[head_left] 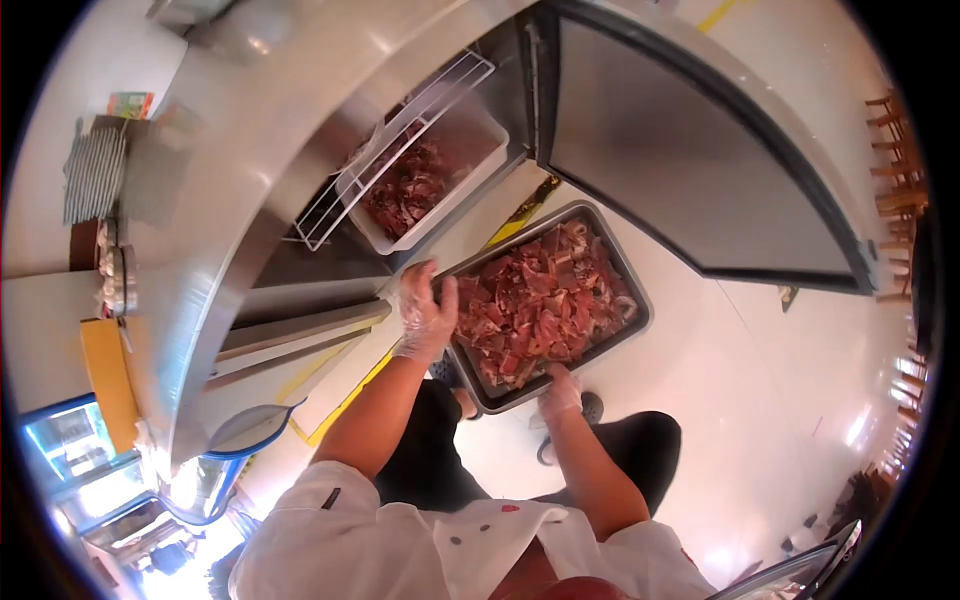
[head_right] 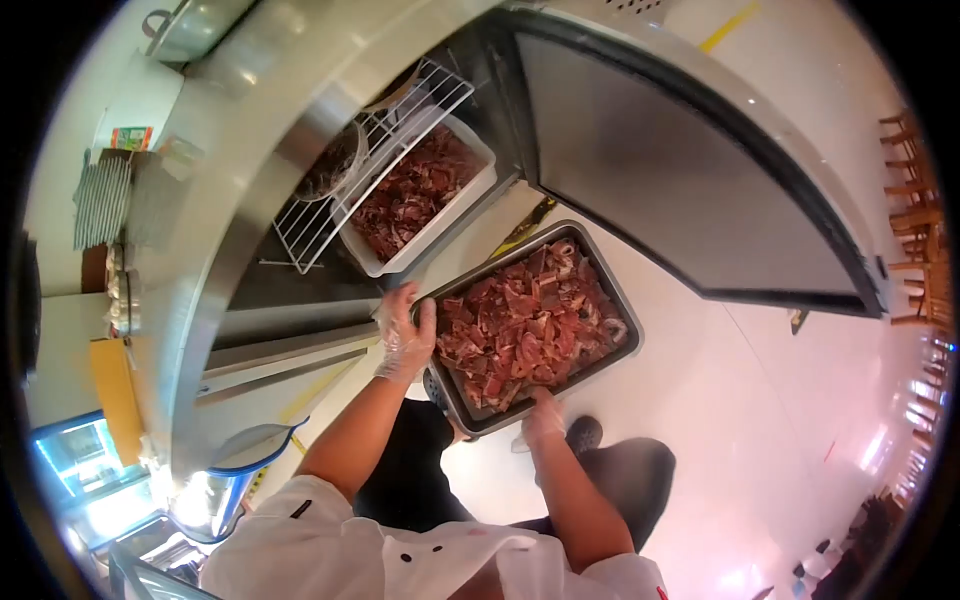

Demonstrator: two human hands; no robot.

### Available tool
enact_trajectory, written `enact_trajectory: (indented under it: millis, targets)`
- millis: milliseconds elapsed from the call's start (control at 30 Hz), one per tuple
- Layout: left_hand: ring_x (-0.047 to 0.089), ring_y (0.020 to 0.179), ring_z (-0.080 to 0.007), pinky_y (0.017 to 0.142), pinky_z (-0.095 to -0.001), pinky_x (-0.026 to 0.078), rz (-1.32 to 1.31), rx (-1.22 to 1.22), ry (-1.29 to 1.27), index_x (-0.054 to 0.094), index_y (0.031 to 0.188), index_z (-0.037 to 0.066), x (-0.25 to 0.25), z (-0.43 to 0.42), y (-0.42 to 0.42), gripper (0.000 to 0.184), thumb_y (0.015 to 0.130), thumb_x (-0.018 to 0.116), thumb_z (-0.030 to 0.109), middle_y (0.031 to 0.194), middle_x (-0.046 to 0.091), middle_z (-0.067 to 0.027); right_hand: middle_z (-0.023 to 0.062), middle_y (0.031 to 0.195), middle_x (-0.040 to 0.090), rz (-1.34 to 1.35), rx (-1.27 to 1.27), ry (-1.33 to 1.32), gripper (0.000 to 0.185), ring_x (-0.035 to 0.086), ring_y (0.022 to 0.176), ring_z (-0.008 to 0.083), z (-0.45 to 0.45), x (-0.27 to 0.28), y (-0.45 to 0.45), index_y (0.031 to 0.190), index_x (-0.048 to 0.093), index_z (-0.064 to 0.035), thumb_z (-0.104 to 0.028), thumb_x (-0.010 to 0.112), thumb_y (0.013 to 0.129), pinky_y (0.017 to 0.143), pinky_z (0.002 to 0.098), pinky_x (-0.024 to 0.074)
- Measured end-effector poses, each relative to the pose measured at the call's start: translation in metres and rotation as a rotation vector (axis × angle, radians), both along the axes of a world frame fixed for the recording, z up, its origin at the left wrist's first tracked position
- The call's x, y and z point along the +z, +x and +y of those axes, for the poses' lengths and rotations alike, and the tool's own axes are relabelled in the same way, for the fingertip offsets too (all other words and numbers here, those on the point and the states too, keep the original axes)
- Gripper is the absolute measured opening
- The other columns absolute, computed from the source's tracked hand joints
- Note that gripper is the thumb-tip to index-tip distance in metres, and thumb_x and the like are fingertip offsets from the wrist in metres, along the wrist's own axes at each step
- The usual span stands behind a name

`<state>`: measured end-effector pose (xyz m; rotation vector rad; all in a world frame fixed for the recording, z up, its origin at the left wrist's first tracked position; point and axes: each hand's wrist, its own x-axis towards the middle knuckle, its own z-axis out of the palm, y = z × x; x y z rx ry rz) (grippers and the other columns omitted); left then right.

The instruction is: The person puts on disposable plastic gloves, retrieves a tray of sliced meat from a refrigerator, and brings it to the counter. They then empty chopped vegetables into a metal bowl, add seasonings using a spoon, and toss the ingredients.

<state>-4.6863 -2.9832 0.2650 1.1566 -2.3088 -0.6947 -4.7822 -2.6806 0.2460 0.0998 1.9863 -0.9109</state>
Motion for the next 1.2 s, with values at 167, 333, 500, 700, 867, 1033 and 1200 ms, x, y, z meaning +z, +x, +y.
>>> enact_trajectory:
  millis: [167,333,500,700,867,1033,1200]
  targets:
    - [0.059,0.101,-0.0332,0.09,-0.0456,0.048,-0.239,0.159,0.658,0.051,0.13,0.0,-0.001,0.231,-0.017,0.053,0.098,0.06,0.042,0.117,0.057,-0.0207,0.0135,0.098,0.067,-0.12,-0.464,-0.027,0.036,0.068,0.091,0.0332,0.183,0.039,-0.067,0.113,0.065,-0.0054,0.001,0.062,0.078,0.078,0.0422,0.0569]
    - [0.065,0.094,-0.0189,0.082,-0.0347,0.054,0.146,0.276,1.715,0.06,0.116,0.006,-0.259,0.786,0.059,0.028,0.095,0.065,0.024,0.107,0.066,-0.0052,0.0098,0.095,0.065,-0.354,-0.803,-0.116,0.038,0.063,0.076,0.0245,0.676,-0.233,-0.012,0.119,0.06,-0.0087,-0.01,0.065,0.081,0.061,0.0348,0.0502]
    - [0.068,0.097,-0.0217,0.081,-0.0353,0.058,0.434,0.284,1.942,0.059,0.115,0.0,-0.211,0.7,0.174,0.027,0.089,0.065,0.002,0.112,0.067,-0.0106,0.0099,0.1,0.066,-0.208,-0.635,-0.287,0.044,0.066,0.088,0.0234,0.612,-0.187,0.099,0.129,0.057,-0.0048,-0.009,0.065,0.085,0.071,0.0388,0.0536]
    - [0.066,0.113,-0.0281,0.097,-0.0442,0.056,0.755,0.181,1.805,0.054,0.133,0.003,-0.005,0.676,0.193,0.047,0.086,0.059,0.006,0.126,0.065,-0.0143,0.0133,0.141,0.058,-0.472,-0.078,-0.548,0.063,0.06,0.125,0.025,0.606,0.062,0.036,0.149,0.042,-0.0036,-0.028,0.068,0.097,0.105,0.04,0.0468]
    - [0.067,0.096,-0.0247,0.09,-0.0401,0.056,0.863,0.342,1.306,0.063,0.114,0.0,0.061,0.704,0.172,0.035,0.084,0.061,0.018,0.104,0.069,-0.0118,0.0097,0.131,0.064,-0.232,0.081,-0.495,0.052,0.063,0.121,0.0218,0.692,0.03,-0.124,0.141,0.052,-0.0045,-0.03,0.064,0.097,0.102,0.036,0.0486]
    - [0.068,0.103,-0.0284,0.096,-0.0412,0.055,1.116,0.463,1.196,0.059,0.122,0.0,0.12,0.757,0.138,0.044,0.084,0.06,0.023,0.112,0.069,-0.0144,0.0211,0.152,0.043,0.728,0.724,0.29,0.083,0.037,0.144,0.0359,0.696,0.009,-0.276,0.152,0.037,-0.0011,-0.051,0.064,0.092,0.118,0.042,0.0339]
    - [0.069,0.096,-0.0245,0.094,-0.0381,0.058,1.42,0.686,1.101,0.058,0.119,-0.002,0.169,0.824,0.088,0.034,0.088,0.056,0.011,0.106,0.069,-0.0121,0.0204,0.159,0.033,0.549,0.946,0.441,0.107,0.041,0.142,0.0394,0.689,-0.036,-0.39,0.154,0.029,-0.0007,-0.064,0.071,0.079,0.115,0.0435,0.0383]
